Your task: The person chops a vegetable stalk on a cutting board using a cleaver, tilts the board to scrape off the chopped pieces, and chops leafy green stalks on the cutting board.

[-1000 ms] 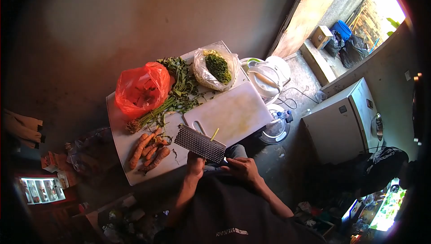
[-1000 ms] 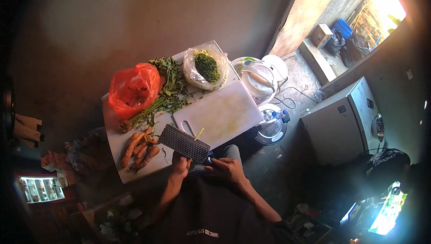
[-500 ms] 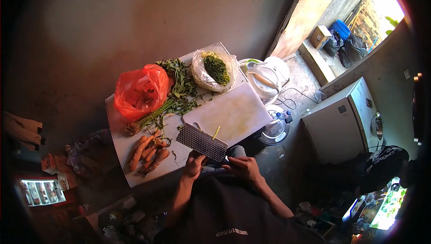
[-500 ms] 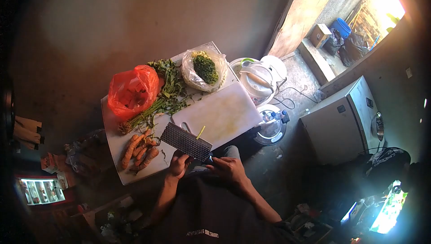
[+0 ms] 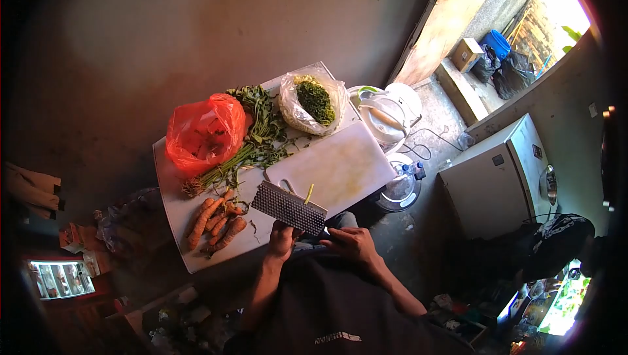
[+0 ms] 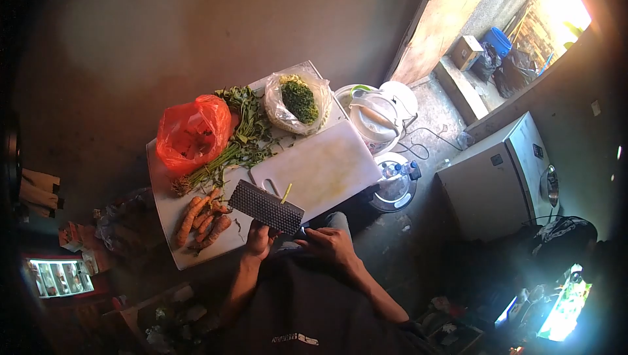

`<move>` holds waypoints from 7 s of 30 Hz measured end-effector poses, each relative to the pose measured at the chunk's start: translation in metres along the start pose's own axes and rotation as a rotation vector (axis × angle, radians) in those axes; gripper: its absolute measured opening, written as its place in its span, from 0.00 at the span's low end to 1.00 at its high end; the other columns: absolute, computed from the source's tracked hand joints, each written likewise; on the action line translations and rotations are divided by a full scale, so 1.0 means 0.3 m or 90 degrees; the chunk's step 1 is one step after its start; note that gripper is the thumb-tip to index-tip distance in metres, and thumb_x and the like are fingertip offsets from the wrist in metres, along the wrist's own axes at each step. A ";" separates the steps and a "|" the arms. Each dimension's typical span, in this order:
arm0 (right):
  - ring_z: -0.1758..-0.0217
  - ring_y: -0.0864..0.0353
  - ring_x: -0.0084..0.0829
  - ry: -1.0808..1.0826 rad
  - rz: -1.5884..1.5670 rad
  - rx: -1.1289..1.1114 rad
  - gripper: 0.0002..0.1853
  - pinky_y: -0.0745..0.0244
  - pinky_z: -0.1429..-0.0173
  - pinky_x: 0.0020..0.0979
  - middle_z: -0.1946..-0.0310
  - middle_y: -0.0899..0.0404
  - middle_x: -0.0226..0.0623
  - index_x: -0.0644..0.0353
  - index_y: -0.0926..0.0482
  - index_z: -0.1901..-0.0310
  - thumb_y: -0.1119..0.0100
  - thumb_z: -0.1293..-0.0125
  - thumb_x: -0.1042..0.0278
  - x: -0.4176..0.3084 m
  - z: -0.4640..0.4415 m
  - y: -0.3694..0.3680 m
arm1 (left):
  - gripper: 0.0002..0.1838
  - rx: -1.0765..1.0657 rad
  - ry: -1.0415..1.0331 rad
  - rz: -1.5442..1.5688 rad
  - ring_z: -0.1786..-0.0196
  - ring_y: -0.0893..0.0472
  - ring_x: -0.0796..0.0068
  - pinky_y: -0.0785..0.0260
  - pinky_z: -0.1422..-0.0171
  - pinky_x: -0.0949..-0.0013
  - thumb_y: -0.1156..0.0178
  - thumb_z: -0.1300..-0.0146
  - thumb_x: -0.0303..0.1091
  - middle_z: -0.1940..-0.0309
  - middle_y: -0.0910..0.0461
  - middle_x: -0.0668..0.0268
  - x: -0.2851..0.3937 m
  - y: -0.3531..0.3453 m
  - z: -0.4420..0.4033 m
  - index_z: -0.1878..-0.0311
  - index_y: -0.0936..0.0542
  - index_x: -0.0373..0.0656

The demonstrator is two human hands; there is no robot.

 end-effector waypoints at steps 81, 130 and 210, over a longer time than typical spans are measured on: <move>0.75 0.18 0.32 0.048 0.090 -0.128 0.17 0.25 0.73 0.32 0.77 0.22 0.32 0.59 0.16 0.57 0.26 0.44 0.59 -0.034 -0.010 -0.007 | 0.14 0.234 -0.001 0.106 0.57 0.18 0.76 0.25 0.48 0.69 0.26 0.42 0.30 0.59 0.16 0.68 -0.065 0.030 -0.034 0.55 0.16 0.39; 0.74 0.16 0.32 0.035 0.086 -0.078 0.19 0.22 0.71 0.31 0.76 0.18 0.32 0.60 0.14 0.57 0.25 0.45 0.56 -0.006 0.025 0.036 | 0.14 0.252 -0.034 0.057 0.58 0.16 0.75 0.23 0.50 0.69 0.25 0.44 0.27 0.59 0.15 0.66 0.025 -0.060 -0.019 0.56 0.16 0.38; 0.69 0.13 0.33 -0.008 0.072 -0.036 0.16 0.18 0.66 0.31 0.72 0.14 0.37 0.62 0.15 0.58 0.26 0.43 0.62 0.009 0.016 -0.027 | 0.17 0.230 -0.112 -0.004 0.58 0.18 0.76 0.26 0.51 0.70 0.25 0.42 0.35 0.57 0.15 0.64 0.057 -0.001 -0.029 0.56 0.15 0.34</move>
Point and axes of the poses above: each hand's wrist, its own z-axis away from the middle knuckle, its own y-axis out of the back of the hand, x = y × z, the point moved 10 cm from there along -z, towards the middle knuckle
